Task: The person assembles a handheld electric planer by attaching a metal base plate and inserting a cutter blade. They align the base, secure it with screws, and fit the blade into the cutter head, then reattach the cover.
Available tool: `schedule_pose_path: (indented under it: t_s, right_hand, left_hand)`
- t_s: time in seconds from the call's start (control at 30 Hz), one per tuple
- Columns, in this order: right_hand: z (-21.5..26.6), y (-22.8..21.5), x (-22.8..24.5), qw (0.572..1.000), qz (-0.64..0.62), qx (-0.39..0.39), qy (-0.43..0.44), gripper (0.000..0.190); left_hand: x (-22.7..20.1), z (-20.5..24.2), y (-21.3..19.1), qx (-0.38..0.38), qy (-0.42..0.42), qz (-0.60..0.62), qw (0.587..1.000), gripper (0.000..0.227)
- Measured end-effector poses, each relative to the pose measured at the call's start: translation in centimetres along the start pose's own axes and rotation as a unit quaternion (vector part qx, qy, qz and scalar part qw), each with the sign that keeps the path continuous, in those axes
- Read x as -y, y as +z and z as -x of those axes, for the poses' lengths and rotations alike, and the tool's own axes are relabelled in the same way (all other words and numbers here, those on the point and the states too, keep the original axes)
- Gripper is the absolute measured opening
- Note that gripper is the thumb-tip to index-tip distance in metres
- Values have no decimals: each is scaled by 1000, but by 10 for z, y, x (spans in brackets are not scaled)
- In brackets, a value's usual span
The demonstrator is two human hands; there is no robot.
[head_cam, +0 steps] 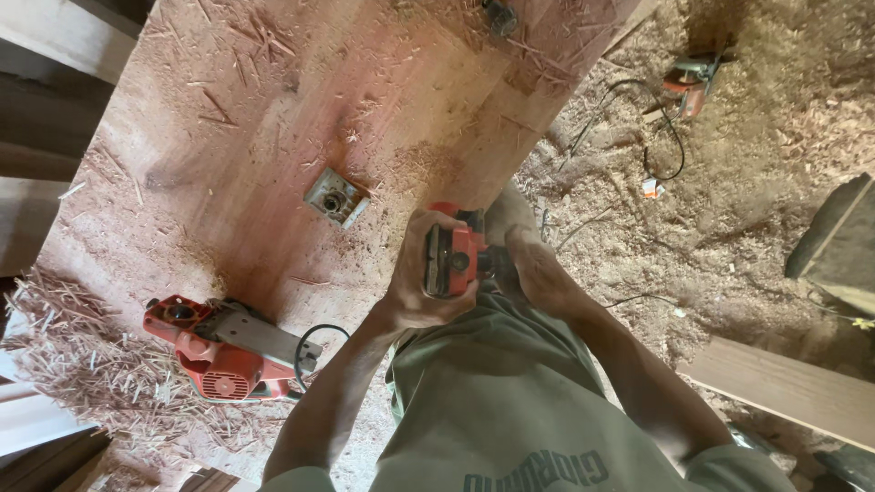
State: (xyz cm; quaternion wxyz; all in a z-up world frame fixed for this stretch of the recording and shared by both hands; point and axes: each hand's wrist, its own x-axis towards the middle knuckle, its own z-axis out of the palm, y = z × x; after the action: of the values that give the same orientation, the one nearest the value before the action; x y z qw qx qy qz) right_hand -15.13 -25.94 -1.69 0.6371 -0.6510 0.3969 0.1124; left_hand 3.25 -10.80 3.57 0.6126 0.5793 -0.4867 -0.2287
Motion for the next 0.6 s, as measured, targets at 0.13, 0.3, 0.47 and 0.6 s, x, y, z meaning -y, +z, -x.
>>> schedule_pose_path:
  t_s: [0.13, 0.3, 0.47, 0.6]
  right_hand:
    - [12, 7, 20, 995, -49, -62, 54, 73]
    - [46, 11, 34, 930, -128, 19, -344, 53]
    - [35, 13, 23, 994, -64, -33, -84, 48]
    - [7, 12, 15, 996, -30, -37, 73, 81]
  left_hand:
    - [-4, -2, 0, -3, 1, 13, 1000, 78]
    - [-5, -2, -3, -1, -3, 1, 1000, 78]
    - [-4, -2, 0, 0, -14, 7, 1000, 75]
    - [-4, -3, 1, 3, -8, 6, 1000, 77]
